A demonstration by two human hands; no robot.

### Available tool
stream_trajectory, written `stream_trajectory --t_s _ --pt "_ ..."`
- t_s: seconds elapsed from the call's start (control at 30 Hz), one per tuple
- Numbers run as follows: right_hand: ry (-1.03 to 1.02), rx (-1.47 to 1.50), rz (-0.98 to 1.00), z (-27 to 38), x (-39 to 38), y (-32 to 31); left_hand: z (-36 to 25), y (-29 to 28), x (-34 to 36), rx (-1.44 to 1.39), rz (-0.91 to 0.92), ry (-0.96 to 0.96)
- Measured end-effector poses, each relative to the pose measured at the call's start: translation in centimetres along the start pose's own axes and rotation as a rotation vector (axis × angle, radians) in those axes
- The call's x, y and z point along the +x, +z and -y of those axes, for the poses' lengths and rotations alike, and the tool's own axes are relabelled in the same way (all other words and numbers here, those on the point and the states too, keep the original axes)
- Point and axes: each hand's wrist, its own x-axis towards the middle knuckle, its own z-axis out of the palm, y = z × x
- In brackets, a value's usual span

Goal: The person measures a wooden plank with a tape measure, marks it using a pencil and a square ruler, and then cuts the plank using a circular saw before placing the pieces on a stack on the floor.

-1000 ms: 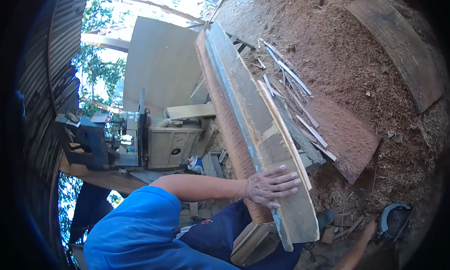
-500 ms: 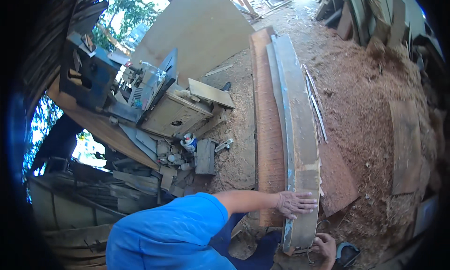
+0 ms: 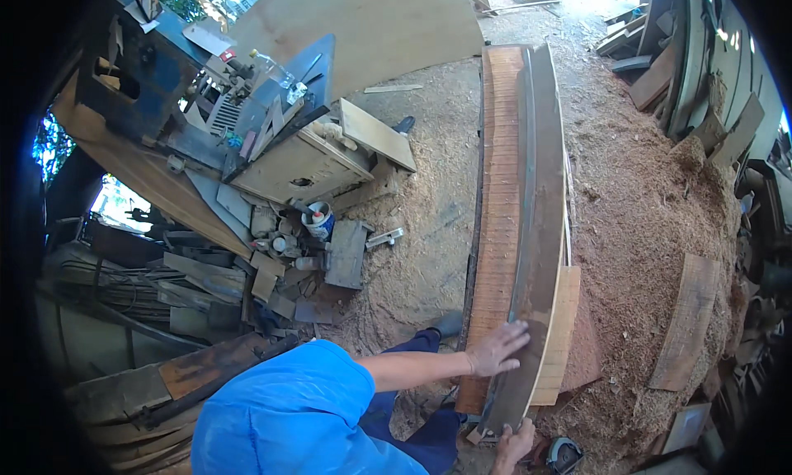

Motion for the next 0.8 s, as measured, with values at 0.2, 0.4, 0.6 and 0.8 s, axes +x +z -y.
stream_trajectory --t_s 0.2,0.4,0.6,0.8 --pt "-0.233 -0.019 -0.094 14.0 5.1 2.1 2.1 -7.2 4.4 -0.368 -0.235 -0.414" --pt "-0.422 0.033 0.015 19.5 8.2 4.7 8.9 -10.5 4.0 -0.354 -0.377 -0.887" --pt "0.197 -0.422 0.021 10.5 16.8 2.0 15.5 -12.0 1.8 -0.778 -0.440 -0.713" --pt "0.356 -0.264 0.088 12.0 17.7 -3.4 18.3 -10.1 2.9 -1.269 -0.013 -0.897"
